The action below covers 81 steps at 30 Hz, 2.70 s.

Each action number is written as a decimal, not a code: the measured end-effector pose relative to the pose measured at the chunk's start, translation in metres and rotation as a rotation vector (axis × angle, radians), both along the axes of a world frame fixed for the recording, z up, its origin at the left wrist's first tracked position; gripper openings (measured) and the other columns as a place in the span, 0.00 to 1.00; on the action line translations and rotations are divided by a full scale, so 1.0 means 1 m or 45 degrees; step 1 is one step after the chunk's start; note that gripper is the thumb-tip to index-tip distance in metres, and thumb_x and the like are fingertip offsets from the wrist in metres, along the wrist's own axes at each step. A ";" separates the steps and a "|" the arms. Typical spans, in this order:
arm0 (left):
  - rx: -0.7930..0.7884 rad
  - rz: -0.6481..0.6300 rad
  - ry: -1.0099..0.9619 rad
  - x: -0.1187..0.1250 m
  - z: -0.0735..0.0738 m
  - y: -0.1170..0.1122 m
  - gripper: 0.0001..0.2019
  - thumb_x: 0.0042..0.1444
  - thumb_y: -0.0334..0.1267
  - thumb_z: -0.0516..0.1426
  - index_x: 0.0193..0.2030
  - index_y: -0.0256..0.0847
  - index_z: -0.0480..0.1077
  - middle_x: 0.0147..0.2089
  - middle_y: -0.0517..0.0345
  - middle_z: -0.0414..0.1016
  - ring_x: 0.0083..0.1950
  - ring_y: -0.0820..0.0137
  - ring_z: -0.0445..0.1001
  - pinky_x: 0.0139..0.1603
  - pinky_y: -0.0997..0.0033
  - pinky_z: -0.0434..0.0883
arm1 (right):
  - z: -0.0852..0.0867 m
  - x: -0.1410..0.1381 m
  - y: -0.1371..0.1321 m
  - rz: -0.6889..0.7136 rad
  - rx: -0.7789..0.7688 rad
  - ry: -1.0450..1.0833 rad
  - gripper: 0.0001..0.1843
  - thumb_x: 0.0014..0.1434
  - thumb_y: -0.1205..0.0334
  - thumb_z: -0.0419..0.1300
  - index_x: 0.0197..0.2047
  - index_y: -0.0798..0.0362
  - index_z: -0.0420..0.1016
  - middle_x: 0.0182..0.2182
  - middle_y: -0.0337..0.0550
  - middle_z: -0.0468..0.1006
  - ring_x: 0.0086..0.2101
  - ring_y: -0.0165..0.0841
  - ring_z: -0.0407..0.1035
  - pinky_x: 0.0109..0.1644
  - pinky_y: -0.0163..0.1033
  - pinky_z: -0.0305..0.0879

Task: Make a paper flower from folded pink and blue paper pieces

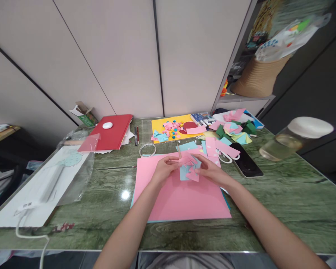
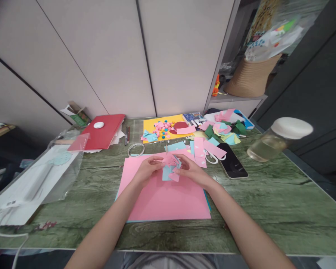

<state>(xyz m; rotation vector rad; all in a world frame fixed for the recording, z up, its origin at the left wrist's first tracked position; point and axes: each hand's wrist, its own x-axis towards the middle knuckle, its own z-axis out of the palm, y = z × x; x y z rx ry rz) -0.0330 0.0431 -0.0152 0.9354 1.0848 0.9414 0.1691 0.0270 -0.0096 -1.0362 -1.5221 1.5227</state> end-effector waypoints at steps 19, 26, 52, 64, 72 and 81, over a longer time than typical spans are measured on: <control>0.097 0.025 0.134 0.001 0.004 -0.002 0.20 0.37 0.42 0.65 0.39 0.37 0.73 0.27 0.55 0.76 0.27 0.73 0.71 0.30 0.73 0.66 | -0.005 0.002 0.002 0.007 0.010 -0.037 0.31 0.49 0.54 0.63 0.55 0.42 0.60 0.55 0.40 0.62 0.51 0.40 0.60 0.52 0.44 0.58; 0.015 -0.014 0.033 0.000 0.005 -0.001 0.19 0.35 0.39 0.66 0.37 0.37 0.73 0.26 0.57 0.73 0.28 0.74 0.70 0.32 0.73 0.66 | 0.000 0.004 0.000 0.028 -0.118 0.080 0.30 0.51 0.52 0.60 0.57 0.41 0.59 0.56 0.42 0.62 0.50 0.40 0.63 0.52 0.47 0.59; 0.589 -0.314 0.564 0.014 0.011 -0.020 0.04 0.47 0.37 0.57 0.28 0.39 0.70 0.31 0.58 0.71 0.33 0.72 0.69 0.35 0.74 0.64 | -0.026 -0.001 0.018 0.015 0.769 -0.704 0.20 0.58 0.55 0.53 0.54 0.42 0.66 0.57 0.46 0.62 0.57 0.42 0.53 0.59 0.53 0.49; 0.509 -0.108 0.404 0.011 0.006 -0.014 0.10 0.44 0.26 0.52 0.34 0.41 0.63 0.32 0.62 0.71 0.32 0.75 0.70 0.30 0.78 0.64 | -0.031 0.003 0.024 -0.259 0.934 -1.210 0.08 0.57 0.68 0.51 0.37 0.55 0.70 0.30 0.47 0.72 0.36 0.38 0.64 0.39 0.41 0.62; 0.631 -0.084 0.597 0.005 0.010 -0.012 0.20 0.46 0.23 0.48 0.42 0.42 0.73 0.43 0.58 0.75 0.37 0.74 0.71 0.37 0.76 0.66 | -0.012 0.033 0.018 -0.434 0.885 -1.141 0.12 0.58 0.68 0.47 0.41 0.54 0.70 0.38 0.49 0.69 0.42 0.38 0.64 0.47 0.43 0.60; 0.636 -0.023 0.622 0.004 0.014 -0.011 0.22 0.46 0.23 0.48 0.45 0.42 0.73 0.46 0.57 0.74 0.40 0.71 0.71 0.41 0.73 0.67 | 0.015 0.032 0.009 -0.353 0.603 -0.768 0.13 0.59 0.58 0.48 0.39 0.49 0.72 0.37 0.45 0.72 0.38 0.36 0.67 0.42 0.42 0.62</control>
